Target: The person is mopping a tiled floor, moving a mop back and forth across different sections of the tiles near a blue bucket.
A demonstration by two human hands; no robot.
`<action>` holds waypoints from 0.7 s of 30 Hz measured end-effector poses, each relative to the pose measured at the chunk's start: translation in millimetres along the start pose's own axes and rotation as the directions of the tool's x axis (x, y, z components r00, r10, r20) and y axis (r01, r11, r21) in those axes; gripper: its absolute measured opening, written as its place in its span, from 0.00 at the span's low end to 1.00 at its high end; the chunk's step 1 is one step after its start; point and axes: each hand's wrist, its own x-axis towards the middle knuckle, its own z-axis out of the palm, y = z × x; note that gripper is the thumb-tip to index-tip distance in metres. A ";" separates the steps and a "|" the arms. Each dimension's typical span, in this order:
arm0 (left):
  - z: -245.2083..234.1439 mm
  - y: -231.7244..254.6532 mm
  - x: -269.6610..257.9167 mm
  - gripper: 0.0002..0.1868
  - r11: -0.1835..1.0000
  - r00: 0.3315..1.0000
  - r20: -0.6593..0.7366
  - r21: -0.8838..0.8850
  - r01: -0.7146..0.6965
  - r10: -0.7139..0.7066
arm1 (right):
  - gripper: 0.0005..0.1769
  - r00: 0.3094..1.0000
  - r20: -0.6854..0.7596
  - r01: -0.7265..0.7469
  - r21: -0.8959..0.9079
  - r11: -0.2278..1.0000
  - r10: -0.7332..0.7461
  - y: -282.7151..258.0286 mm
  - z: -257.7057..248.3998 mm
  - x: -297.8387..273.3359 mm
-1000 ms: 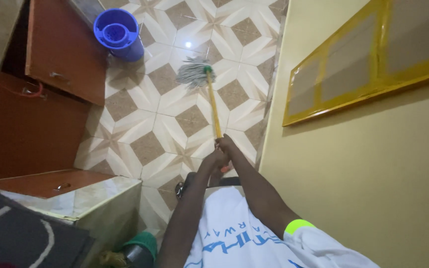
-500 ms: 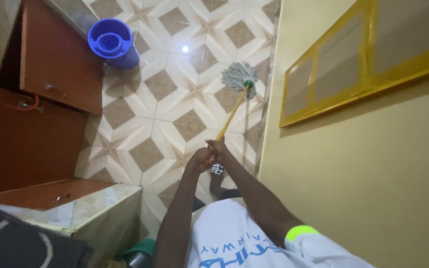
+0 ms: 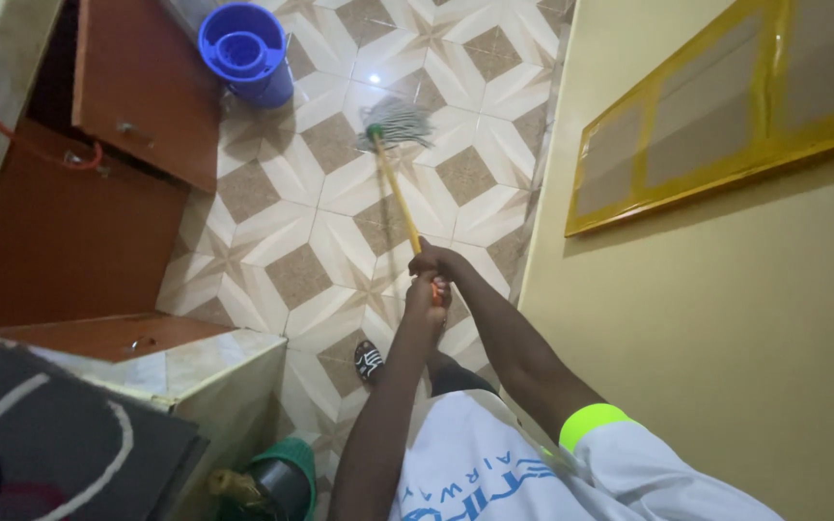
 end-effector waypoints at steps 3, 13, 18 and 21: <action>-29.1 12.4 -16.8 0.09 0.996 0.999 -0.012 -0.077 0.033 -0.034 | 0.57 0.997 0.051 0.065 -0.083 0.994 -0.061 -7.9 44.8 -2.3; -130.4 18.5 -73.3 0.12 0.994 0.989 0.133 0.097 0.057 -0.070 | 0.10 0.864 0.500 -0.405 0.624 0.668 0.056 13.6 170.0 -35.7; -135.0 -2.8 -85.4 0.11 0.837 0.997 -0.070 0.548 0.007 0.038 | 0.15 0.897 0.420 -0.316 0.828 0.464 -0.138 56.2 180.8 -61.8; -115.6 -12.9 -75.9 0.12 0.709 1.000 0.007 0.704 -0.025 0.029 | 0.15 0.927 0.351 -0.276 0.874 0.399 -0.128 71.8 161.8 -72.9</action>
